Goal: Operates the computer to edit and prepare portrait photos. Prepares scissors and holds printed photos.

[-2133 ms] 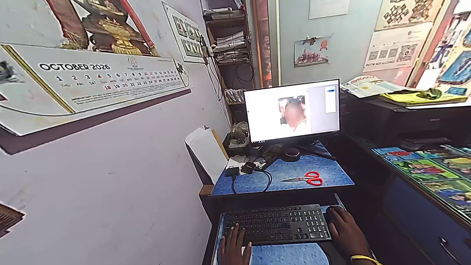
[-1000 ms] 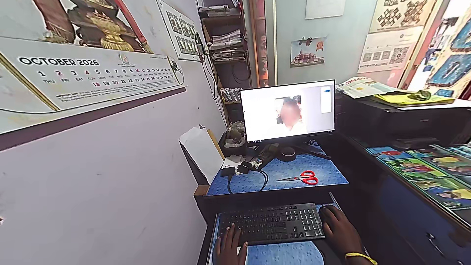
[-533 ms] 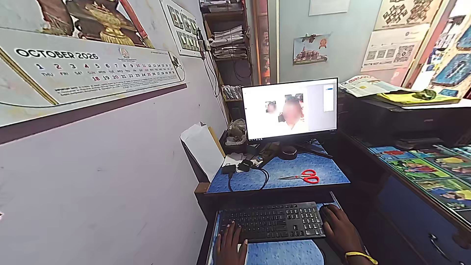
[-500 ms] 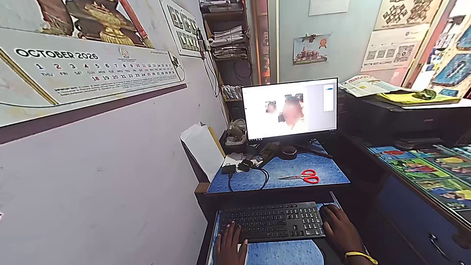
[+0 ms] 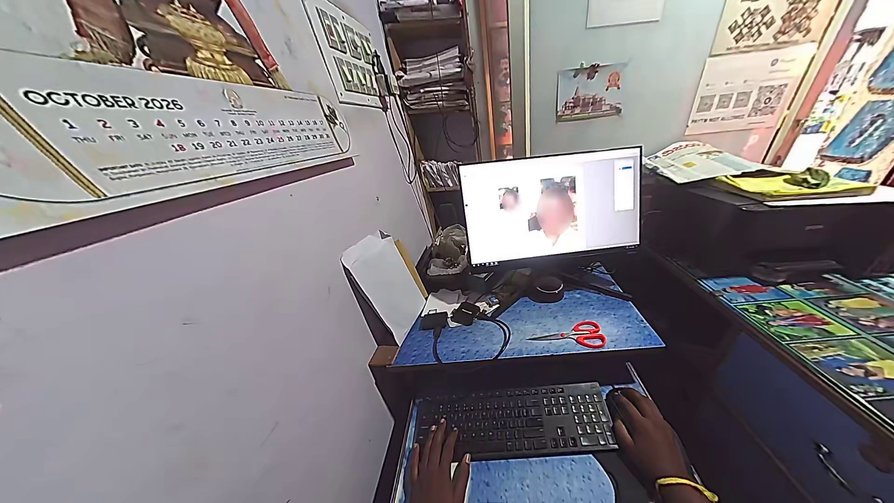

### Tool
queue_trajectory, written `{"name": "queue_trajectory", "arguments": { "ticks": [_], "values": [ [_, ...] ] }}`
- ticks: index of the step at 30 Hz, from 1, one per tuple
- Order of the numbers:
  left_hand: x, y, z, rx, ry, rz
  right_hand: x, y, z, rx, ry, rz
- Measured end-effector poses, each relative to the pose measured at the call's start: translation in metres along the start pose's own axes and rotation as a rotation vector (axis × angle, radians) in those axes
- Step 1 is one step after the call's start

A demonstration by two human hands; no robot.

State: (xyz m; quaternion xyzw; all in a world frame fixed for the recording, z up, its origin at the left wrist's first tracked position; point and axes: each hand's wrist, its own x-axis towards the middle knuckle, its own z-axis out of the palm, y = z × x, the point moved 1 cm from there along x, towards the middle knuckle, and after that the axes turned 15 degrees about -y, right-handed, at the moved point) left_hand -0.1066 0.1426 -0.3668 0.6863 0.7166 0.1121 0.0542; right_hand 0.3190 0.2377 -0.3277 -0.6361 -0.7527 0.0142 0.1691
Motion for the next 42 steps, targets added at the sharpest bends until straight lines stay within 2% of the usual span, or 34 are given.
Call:
{"name": "queue_trajectory", "arguments": {
  "ticks": [5, 42],
  "values": [
    [0.0, -0.001, 0.002, 0.002, 0.039, 0.012, 0.001, 0.001, 0.0, -0.003, -0.002, 0.0],
    [0.0, -0.002, 0.004, -0.003, 0.04, 0.014, 0.002, 0.003, 0.006, -0.009, 0.038, 0.026]
  ]
}}
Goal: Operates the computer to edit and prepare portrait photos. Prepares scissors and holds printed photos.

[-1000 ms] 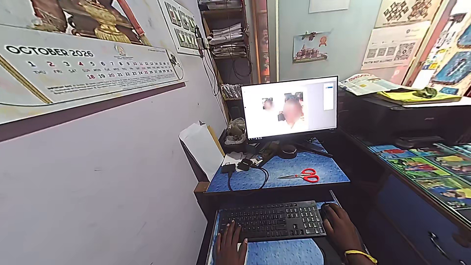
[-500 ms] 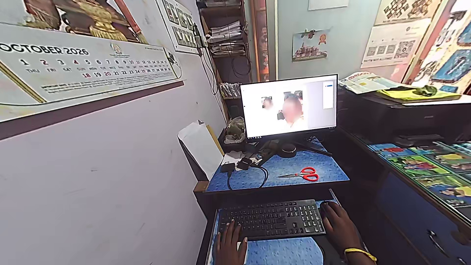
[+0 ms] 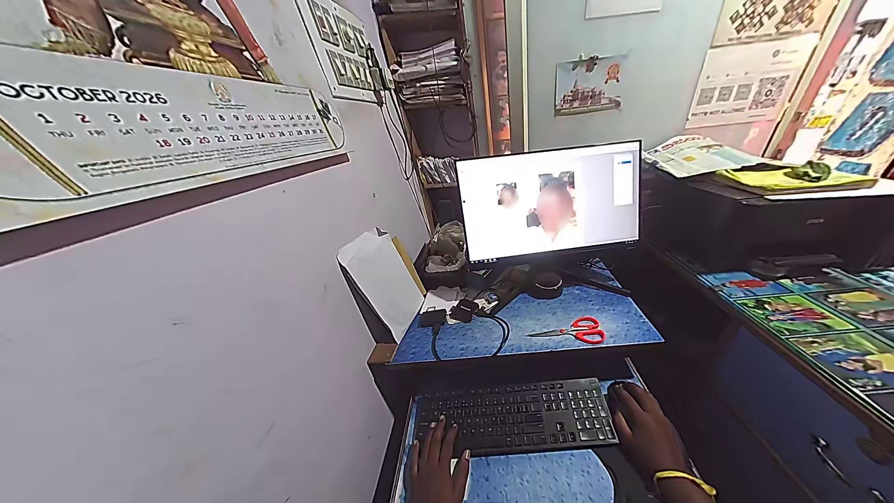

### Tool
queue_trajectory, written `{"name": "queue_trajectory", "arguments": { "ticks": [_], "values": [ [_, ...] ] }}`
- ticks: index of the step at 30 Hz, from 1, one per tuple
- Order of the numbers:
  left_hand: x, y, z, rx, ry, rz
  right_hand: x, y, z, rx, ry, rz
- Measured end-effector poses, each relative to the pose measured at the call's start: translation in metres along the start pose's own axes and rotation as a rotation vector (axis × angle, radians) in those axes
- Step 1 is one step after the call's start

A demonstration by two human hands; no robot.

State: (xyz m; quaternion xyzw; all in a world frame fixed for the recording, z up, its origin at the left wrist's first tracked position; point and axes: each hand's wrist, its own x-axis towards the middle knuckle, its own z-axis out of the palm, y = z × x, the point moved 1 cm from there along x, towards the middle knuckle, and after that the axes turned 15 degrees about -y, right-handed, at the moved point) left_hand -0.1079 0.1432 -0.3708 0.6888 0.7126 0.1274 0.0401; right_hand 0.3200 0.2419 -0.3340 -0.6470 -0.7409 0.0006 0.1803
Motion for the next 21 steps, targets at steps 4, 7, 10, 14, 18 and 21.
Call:
{"name": "queue_trajectory", "arguments": {
  "ticks": [4, 7, 10, 14, 18, 21],
  "values": [
    [0.0003, -0.0003, 0.0009, 0.004, 0.001, -0.003, -0.0003, -0.0015, -0.0015, 0.01, 0.017, -0.01],
    [-0.0003, -0.0009, 0.0019, 0.01, 0.011, -0.001, -0.0001, -0.0016, -0.0009, 0.004, 0.026, -0.017],
    [-0.0001, -0.0006, 0.0019, 0.012, 0.016, -0.001, -0.0004, -0.0036, -0.0033, 0.015, 0.009, -0.007],
    [0.0002, -0.0012, 0.0027, 0.017, 0.025, 0.002, -0.0003, -0.0042, -0.0045, 0.014, 0.018, -0.008],
    [0.0, 0.0, 0.001, 0.018, 0.026, 0.006, -0.0012, -0.0046, -0.0057, 0.014, 0.001, -0.005],
    [0.0, -0.0011, 0.0018, 0.024, 0.027, 0.005, -0.0003, -0.0048, -0.0056, 0.016, 0.008, -0.005]
  ]
}}
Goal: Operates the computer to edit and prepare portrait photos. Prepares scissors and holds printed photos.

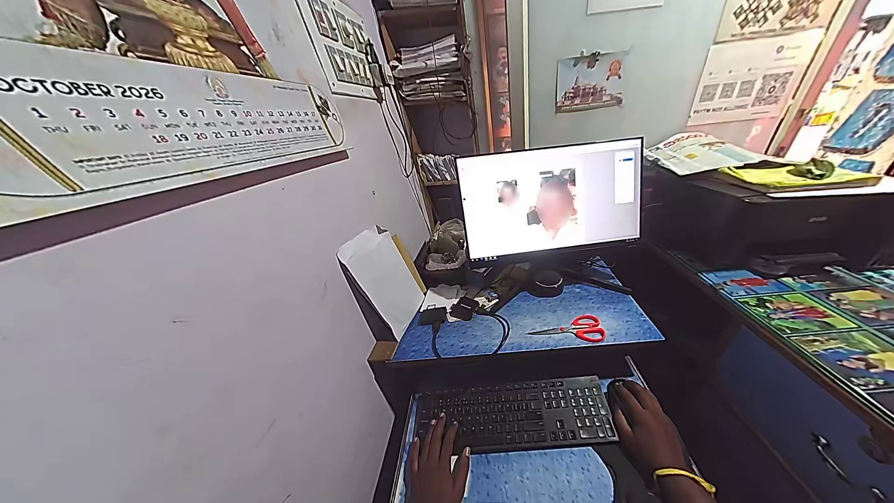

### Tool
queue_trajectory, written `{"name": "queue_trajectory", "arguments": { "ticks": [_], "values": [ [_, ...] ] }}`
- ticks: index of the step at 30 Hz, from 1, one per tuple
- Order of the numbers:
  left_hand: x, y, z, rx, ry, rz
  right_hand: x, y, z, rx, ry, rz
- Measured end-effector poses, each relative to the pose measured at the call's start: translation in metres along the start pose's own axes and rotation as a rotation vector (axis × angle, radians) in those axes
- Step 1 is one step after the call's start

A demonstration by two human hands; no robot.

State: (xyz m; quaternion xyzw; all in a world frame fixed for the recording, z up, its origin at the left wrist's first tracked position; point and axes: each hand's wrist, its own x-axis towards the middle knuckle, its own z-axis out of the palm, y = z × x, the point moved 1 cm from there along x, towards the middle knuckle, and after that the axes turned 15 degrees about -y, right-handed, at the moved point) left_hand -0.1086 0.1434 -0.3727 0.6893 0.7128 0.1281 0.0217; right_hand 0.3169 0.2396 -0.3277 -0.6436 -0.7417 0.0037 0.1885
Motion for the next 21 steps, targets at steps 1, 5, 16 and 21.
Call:
{"name": "queue_trajectory", "arguments": {
  "ticks": [1, 5, 16, 21],
  "values": [
    [0.0, 0.0, 0.0, -0.001, -0.004, 0.0, 0.0, 0.0, 0.0, -0.003, 0.005, -0.002],
    [0.0, -0.001, 0.001, -0.007, -0.002, -0.001, 0.0, 0.0, 0.0, -0.002, -0.013, 0.014],
    [0.001, -0.001, 0.004, 0.003, 0.017, -0.004, 0.002, 0.007, 0.008, -0.027, 0.009, -0.005],
    [0.001, -0.001, 0.004, 0.011, 0.014, -0.007, 0.002, 0.006, 0.007, -0.023, 0.001, -0.001]
  ]
}}
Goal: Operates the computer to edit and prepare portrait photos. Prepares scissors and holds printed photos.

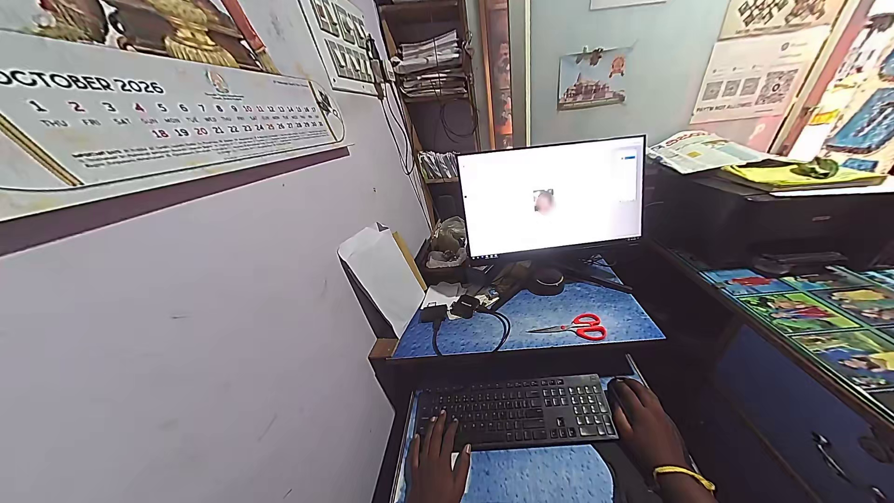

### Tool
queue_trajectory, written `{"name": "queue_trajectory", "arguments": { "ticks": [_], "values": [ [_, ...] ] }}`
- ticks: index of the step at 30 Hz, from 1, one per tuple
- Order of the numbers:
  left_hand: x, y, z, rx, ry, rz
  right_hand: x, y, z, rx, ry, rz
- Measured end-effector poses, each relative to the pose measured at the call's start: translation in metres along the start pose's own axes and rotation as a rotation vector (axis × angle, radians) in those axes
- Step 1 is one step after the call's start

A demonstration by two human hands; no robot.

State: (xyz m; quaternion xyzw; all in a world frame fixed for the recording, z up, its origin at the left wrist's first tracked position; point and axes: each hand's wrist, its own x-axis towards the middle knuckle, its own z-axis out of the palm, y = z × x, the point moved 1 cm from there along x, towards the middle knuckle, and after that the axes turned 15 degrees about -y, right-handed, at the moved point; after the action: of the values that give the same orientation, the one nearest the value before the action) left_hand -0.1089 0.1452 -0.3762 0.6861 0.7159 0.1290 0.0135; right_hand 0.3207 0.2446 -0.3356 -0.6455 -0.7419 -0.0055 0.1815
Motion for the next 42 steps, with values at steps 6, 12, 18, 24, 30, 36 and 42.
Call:
{"name": "queue_trajectory", "arguments": {
  "ticks": [6, 12, 18, 24, 30, 36, 42],
  "values": [
    [0.0, 0.0, 0.0, -0.001, 0.01, 0.007, -0.001, -0.001, -0.001, -0.001, -0.011, 0.008],
    [0.0, -0.001, 0.003, 0.021, 0.034, 0.013, -0.001, 0.001, -0.001, -0.017, -0.028, 0.0],
    [0.0, -0.001, 0.003, 0.013, 0.024, 0.006, -0.001, 0.0, -0.004, 0.024, -0.039, 0.016],
    [0.0, 0.0, -0.001, 0.006, -0.015, -0.006, -0.001, 0.0, -0.004, 0.002, -0.044, 0.016],
    [0.0, 0.023, -0.012, -0.018, -0.043, 0.074, 0.0, -0.002, -0.007, 0.039, -0.061, 0.034],
    [0.015, 0.097, 0.004, -0.079, -0.153, 0.344, -0.002, -0.005, -0.01, 0.017, -0.062, 0.025],
    [0.02, 0.164, 0.013, -0.137, -0.355, 0.579, -0.002, -0.002, -0.005, 0.012, -0.042, 0.023]
  ]
}}
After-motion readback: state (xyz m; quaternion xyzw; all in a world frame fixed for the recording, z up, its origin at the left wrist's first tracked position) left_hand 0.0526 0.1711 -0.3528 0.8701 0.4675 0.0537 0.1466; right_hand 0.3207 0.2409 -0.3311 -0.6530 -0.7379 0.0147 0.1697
